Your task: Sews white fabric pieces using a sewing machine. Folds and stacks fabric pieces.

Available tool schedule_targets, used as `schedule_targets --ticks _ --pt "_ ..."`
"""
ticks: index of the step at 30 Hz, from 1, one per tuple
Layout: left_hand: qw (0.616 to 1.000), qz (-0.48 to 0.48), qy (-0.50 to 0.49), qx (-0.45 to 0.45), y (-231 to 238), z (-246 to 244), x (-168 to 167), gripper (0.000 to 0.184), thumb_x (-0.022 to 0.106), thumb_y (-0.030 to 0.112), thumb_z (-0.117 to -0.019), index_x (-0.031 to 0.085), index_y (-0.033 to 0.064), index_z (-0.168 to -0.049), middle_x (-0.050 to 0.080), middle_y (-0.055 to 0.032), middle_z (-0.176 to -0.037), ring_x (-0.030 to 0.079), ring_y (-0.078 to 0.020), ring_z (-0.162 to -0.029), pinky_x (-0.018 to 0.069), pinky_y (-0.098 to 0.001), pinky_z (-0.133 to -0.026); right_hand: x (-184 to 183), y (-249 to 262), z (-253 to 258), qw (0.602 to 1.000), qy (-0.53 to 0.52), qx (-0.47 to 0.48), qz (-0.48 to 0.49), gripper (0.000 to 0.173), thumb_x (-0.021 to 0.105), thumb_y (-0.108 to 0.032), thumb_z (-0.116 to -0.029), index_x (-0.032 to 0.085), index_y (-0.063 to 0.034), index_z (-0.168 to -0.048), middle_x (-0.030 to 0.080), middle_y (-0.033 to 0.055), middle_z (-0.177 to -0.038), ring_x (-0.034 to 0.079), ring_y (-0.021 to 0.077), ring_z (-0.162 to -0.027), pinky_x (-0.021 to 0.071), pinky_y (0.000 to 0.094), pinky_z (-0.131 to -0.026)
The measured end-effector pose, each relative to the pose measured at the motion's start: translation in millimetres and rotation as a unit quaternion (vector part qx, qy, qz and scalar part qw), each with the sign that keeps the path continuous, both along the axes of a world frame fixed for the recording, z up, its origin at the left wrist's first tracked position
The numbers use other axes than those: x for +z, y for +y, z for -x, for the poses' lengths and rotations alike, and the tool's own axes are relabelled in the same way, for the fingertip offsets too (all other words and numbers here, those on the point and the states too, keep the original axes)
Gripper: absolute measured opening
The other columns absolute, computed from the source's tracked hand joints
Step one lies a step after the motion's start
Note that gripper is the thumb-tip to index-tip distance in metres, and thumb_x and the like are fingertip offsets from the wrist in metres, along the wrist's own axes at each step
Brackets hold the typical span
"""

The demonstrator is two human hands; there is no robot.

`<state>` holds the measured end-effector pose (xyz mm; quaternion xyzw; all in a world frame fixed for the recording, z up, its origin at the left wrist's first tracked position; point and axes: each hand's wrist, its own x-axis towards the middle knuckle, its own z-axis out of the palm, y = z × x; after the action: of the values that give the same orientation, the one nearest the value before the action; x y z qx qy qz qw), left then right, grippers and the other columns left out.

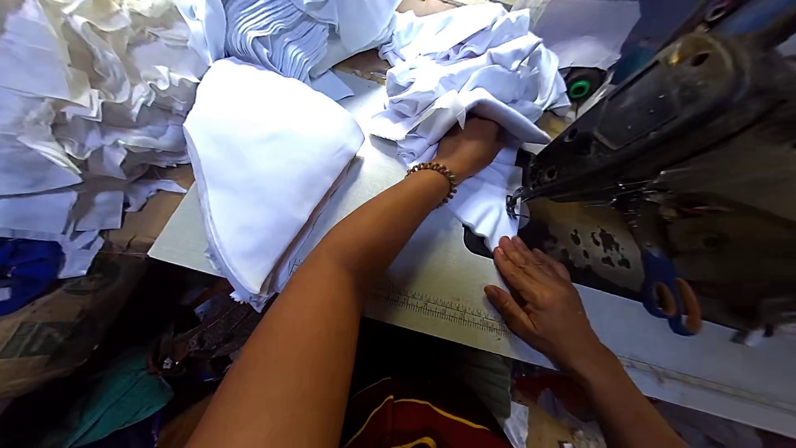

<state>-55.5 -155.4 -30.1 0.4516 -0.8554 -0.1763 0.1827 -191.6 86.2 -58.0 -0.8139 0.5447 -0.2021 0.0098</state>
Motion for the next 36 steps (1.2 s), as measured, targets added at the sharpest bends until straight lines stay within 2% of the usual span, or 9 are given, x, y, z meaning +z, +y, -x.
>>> schedule_targets --ticks 5,7,10,14,19,22,27,32,36 --pt "0.994 -0.079 -0.033 -0.066 -0.4 -8.8 28.7 0.038 0.062 0.024 -0.099 0.065 -0.0044 -0.125 0.064 -0.0261 -0.129 0.058 -0.0415 -0.127 0.0432 -0.0616 -0.106 -0.1 -12.6 2.9 1.0 -0.014 0.006 0.018 0.071 0.045 -0.058 -0.1019 0.068 0.0032 -0.13 0.064 0.0223 -0.138 0.06 0.0375 -0.131 0.0441 0.0531 -0.111" --pt "0.982 -0.153 -0.004 -0.112 -5.7 -21.5 50.4 0.027 0.063 0.019 -0.0968 0.069 -0.0019 -0.113 0.068 -0.0212 -0.112 0.063 -0.034 -0.109 0.0475 -0.0558 -0.093 -2.9 -16.1 2.9 0.999 -0.018 -0.001 0.029 0.071 0.046 -0.058 -0.101 0.069 0.0039 -0.129 0.064 0.0234 -0.136 0.06 0.0379 -0.13 0.0446 0.0519 -0.111" --pt "0.907 -0.297 0.257 -0.152 -24.7 -39.1 52.6 0.012 0.057 0.012 -0.0975 0.064 0.0063 -0.09 0.059 0.0002 -0.079 0.055 -0.0088 -0.07 0.0459 -0.0298 -0.065 -6.1 -20.0 2.7 0.999 -0.03 -0.012 0.04 0.07 0.048 -0.057 -0.1007 0.069 0.0035 -0.127 0.066 0.0229 -0.134 0.061 0.0368 -0.129 0.0454 0.0502 -0.111" --pt "0.788 -0.369 0.468 -0.156 -38.6 -47.1 59.2 0.005 0.055 0.002 -0.1017 0.06 0.0031 -0.1 0.063 -0.0002 -0.081 0.062 -0.007 -0.071 0.0533 -0.0244 -0.068 -6.9 -22.3 1.4 0.998 -0.047 -0.014 0.049 0.068 0.05 -0.056 -0.1003 0.069 0.0031 -0.128 0.066 0.0222 -0.135 0.061 0.0356 -0.13 0.0448 0.0487 -0.111" --pt "0.812 -0.294 0.478 -0.157 -46.8 -48.6 52.8 0.016 0.059 -0.003 -0.0989 0.065 -0.0035 -0.114 0.071 -0.0021 -0.094 0.066 -0.0029 -0.082 0.0558 -0.0218 -0.077 -8.9 -20.6 1.4 0.997 -0.052 -0.017 0.049 0.066 0.051 -0.055 -0.1002 0.07 0.0022 -0.127 0.065 0.0204 -0.136 0.06 0.0351 -0.131 0.0442 0.0482 -0.112" --pt "0.876 -0.105 0.456 -0.118 -48.5 -41.3 50.8 0.017 0.058 -0.003 -0.0976 0.066 -0.0052 -0.112 0.071 -0.0061 -0.099 0.065 -0.0043 -0.084 0.0541 -0.0227 -0.081 -9.2 -21.7 0.0 0.998 -0.048 -0.017 0.04 0.069 0.048 -0.057 -0.1006 0.069 0.0024 -0.129 0.064 0.0204 -0.139 0.058 0.0363 -0.133 0.0426 0.0507 -0.113" --pt "0.958 0.269 0.079 -0.061 -66.0 -18.0 28.0 0.027 0.05 0.01 -0.1037 0.072 0.0063 -0.119 0.072 -0.0174 -0.11 0.073 -0.0365 -0.093 0.0571 -0.0528 -0.078 -11.9 -22.9 1.0 0.998 -0.053 -0.011 0.034 0.072 0.045 -0.059 -0.1007 0.066 0.0014 -0.134 0.061 0.0197 -0.143 0.056 0.0364 -0.136 0.041 0.0531 -0.114" --pt "0.988 0.135 -0.04 -0.067 -84.8 -11.7 49.3 0.03 0.049 0.023 -0.1076 0.067 0.0096 -0.128 0.068 -0.0134 -0.126 0.068 -0.0327 -0.111 0.0536 -0.0523 -0.092 -15.7 -21.7 3.9 0.996 -0.085 0.012 0.018 0.071 0.043 -0.057 -0.1023 0.065 0.003 -0.134 0.059 0.0221 -0.145 0.053 0.0404 -0.137 0.0384 0.057 -0.115" --pt "0.985 0.079 -0.077 -0.132 -55.3 -59.1 100.9 0.028 0.059 0.01 -0.1002 0.066 -0.0014 -0.125 0.069 -0.0206 -0.122 0.064 -0.0344 -0.12 0.0482 -0.052 -0.104 -16.9 -14.0 8.4 0.992 -0.121 0.004 0.037 0.063 0.048 -0.052 -0.1015 0.071 0.0029 -0.124 0.059 0.0273 -0.141 0.051 0.0472 -0.137 0.0382 0.0614 -0.113"
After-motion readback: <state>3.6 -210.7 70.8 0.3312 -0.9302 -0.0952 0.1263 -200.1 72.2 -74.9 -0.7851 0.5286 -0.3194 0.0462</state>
